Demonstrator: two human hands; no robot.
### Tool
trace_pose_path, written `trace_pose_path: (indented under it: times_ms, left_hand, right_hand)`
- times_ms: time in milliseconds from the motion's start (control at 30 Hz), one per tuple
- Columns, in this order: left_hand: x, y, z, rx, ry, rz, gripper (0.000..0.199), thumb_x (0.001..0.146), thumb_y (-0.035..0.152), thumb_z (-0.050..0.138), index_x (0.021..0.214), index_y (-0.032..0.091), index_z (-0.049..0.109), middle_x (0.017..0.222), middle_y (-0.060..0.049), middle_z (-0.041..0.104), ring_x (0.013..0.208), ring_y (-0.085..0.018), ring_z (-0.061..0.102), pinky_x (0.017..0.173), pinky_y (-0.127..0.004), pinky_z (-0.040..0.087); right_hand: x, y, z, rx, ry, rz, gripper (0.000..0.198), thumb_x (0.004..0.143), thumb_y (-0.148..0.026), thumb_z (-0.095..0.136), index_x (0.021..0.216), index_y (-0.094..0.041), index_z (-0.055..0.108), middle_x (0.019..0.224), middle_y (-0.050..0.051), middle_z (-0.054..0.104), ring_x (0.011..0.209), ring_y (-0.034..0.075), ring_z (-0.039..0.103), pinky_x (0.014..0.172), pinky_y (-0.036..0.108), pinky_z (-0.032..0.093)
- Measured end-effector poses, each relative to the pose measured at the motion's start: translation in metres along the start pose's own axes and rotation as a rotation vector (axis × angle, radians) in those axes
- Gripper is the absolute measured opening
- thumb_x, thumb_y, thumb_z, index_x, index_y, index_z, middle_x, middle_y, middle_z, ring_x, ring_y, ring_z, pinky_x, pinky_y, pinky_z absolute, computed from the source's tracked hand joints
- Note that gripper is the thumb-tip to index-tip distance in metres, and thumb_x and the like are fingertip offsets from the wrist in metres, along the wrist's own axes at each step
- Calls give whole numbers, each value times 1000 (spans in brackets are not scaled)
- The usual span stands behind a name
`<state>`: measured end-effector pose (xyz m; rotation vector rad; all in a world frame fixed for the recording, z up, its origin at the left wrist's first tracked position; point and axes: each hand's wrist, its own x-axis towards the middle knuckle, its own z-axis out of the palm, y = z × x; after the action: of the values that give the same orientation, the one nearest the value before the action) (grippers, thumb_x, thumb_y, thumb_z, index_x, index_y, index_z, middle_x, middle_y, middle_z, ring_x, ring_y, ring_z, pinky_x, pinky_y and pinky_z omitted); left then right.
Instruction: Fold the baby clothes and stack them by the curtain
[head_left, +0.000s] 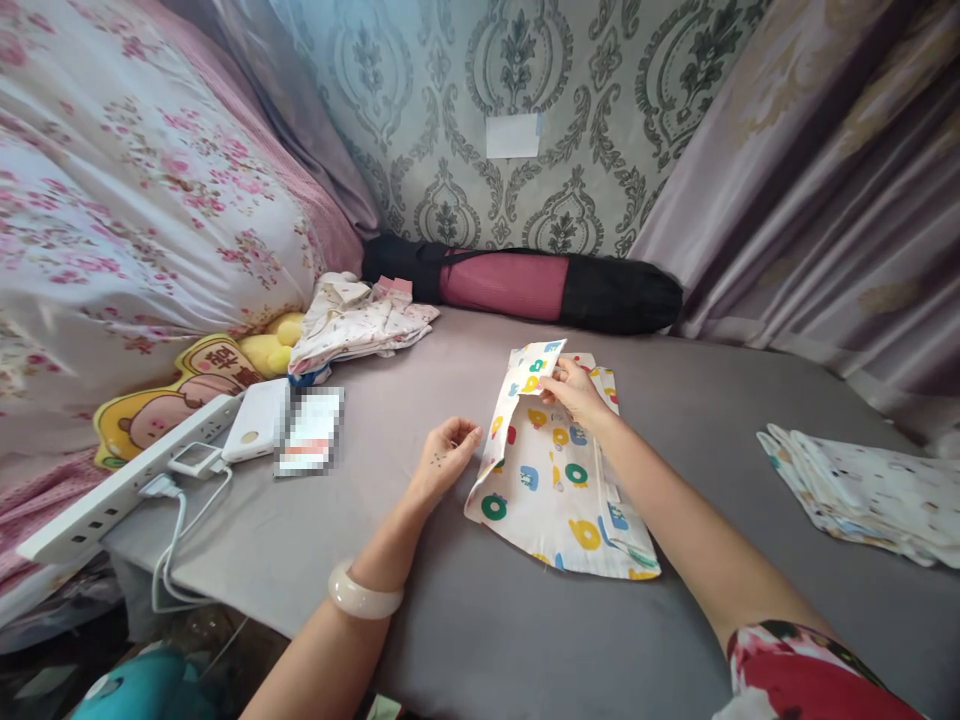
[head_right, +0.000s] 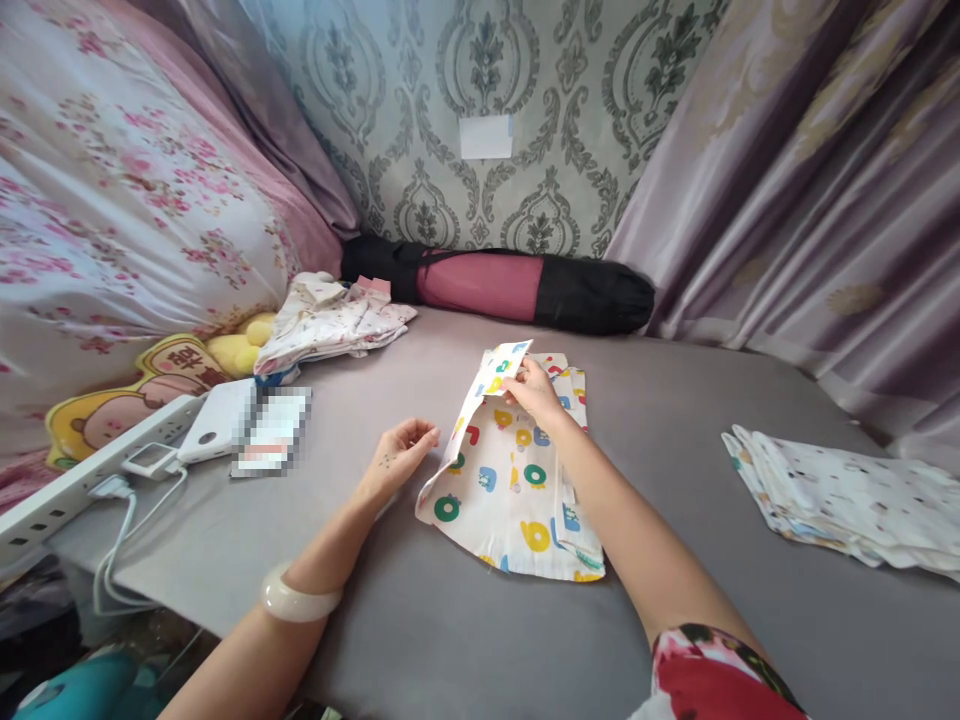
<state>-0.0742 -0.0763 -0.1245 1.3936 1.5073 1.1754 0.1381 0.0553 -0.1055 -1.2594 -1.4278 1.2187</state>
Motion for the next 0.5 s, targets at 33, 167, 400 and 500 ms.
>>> trace_pose_path:
  times_ms: [33,167,400,500]
  left_hand:
    - [-1,1,0,31,-3,8,27,79,42,57,80,16,65,71,0,61,65,-12,52,62,-23,40]
    - [-3,4,-1,143,-21,12,27,81,41,54,83,17,67,69,1,59,64,-12,49,61,-23,40]
    - [-3,1,2,234,-33,42,24,83,38,53,85,19,68,69,1,59,65,-14,54,61,-24,42]
    - [-4,-1,3,282,-47,80,23,84,37,53,87,20,68,78,-1,63,74,-16,57,67,-27,45]
  right_hand:
    - [-1,3,-2,-6,5,13,29,73,-17,64,100,-20,53,73,-2,65,58,10,61,51,19,49]
    - [-5,9,-8,-20,9,70,33,71,-16,67,100,-20,51,75,-2,66,58,10,61,49,18,48]
    - [-15,10,-12,-81,24,186,40,73,-13,66,110,-19,51,73,-4,64,57,10,61,49,18,47]
    - [-15,14,-15,-127,6,201,38,78,-14,62,114,-17,51,71,-3,63,57,11,62,49,18,47]
